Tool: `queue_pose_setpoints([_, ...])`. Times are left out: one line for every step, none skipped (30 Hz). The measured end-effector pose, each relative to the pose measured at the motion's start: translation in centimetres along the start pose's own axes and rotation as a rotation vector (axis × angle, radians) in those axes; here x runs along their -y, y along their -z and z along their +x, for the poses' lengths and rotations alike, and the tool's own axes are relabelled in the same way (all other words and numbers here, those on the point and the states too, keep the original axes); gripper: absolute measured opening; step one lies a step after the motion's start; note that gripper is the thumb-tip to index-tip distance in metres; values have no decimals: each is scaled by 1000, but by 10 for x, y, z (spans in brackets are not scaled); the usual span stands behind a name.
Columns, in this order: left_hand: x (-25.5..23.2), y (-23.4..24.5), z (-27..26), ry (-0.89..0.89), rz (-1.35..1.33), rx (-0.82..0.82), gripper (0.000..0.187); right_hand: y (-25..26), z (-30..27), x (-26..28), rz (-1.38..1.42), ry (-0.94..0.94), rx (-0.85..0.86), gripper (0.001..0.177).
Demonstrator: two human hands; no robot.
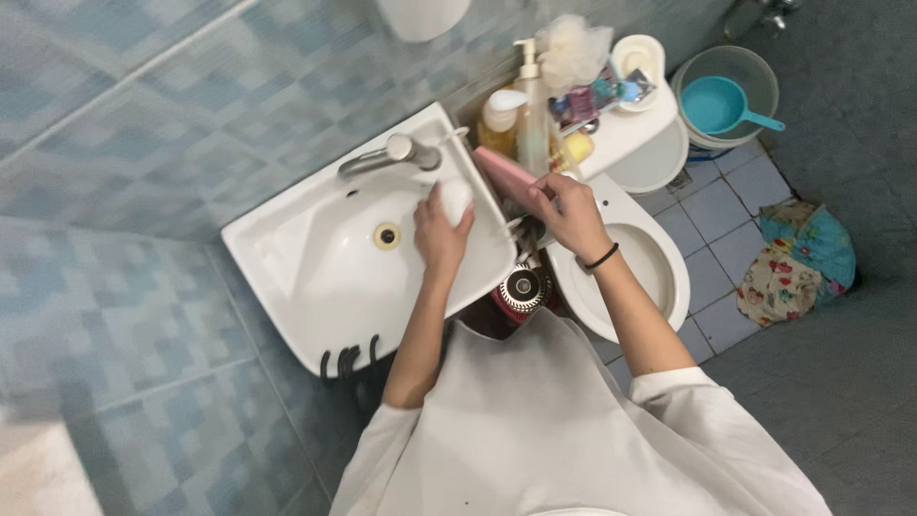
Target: The person scrubs a white bathroom sink with a sponge and water, repeatedly rinsing the sponge and wiping the basin and faucet area. They also handle a small white bottle and a blue box, placing them back on the shelf.
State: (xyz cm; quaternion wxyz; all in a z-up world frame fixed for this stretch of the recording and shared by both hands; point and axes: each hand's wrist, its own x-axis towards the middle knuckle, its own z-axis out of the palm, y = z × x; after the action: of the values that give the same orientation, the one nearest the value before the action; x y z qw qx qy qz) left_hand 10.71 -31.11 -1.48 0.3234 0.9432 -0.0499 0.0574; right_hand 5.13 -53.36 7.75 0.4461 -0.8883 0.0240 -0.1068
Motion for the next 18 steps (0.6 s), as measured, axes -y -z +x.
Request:
queue_pose_setpoints([2, 5, -3, 5, -48, 9, 76, 3, 4, -12, 6, 16, -18, 11])
queue_pose_setpoints([3, 10, -7, 10, -97, 16, 72, 5, 8, -28, 16, 8, -34, 10])
queue_pose_setpoints([0, 12, -7, 15, -147, 24, 69, 6, 15, -46, 26, 0, -51, 9])
queue_pose_setpoints([-5, 14, -4, -12, -199, -8, 69, 4, 23, -68, 39, -8, -60, 9])
queue_pose_setpoints([-10, 16, -2, -39, -251, -40, 69, 2, 33, -93, 24, -16, -87, 8])
queue_pose_setpoints([-16, 18, 1, -65, -303, -74, 69, 2, 48, -114, 10, -22, -112, 7])
queue_pose_setpoints([-23, 19, 4, -48, -349, -38, 68, 9, 65, -113, -5, -28, -137, 6])
queue_pose_setpoints([-31, 20, 7, -28, -393, -7, 67, 16, 86, -110, 10, -29, -191, 7])
queue_pose_setpoints([-40, 20, 9, -9, -438, 24, 67, 23, 106, -105, 25, -30, -245, 10])
queue_pose_setpoints([-49, 18, 12, -38, -444, 62, 66, 29, 126, -99, 31, -59, -274, 12])
queue_pose_setpoints([-60, 14, 15, -68, -449, 100, 65, 35, 141, -94, 36, -88, -303, 14])
queue_pose_setpoints([-70, 12, 18, -95, -452, 133, 64, 38, 154, -88, -29, -118, -255, 18])
queue_pose_setpoints([-79, 9, 20, -85, -440, 177, 66, 40, 166, -82, -95, -146, -208, 22])
queue_pose_setpoints([-89, 6, 24, -78, -430, 219, 68, 40, 177, -77, -163, -172, -165, 27])
queue_pose_setpoints([-96, 5, 30, -71, -419, 261, 70, 36, 185, -73, -126, -118, -176, 33])
queue_pose_setpoints([-102, 6, 35, -115, -449, 247, 69, 33, 190, -72, -91, -68, -190, 39])
queue_pose_setpoints([-107, 6, 36, -160, -479, 233, 68, 32, 196, -70, -57, -17, -204, 45])
queue_pose_setpoints([-112, 6, 38, -208, -510, 224, 67, 29, 200, -69, -72, -11, -199, 46])
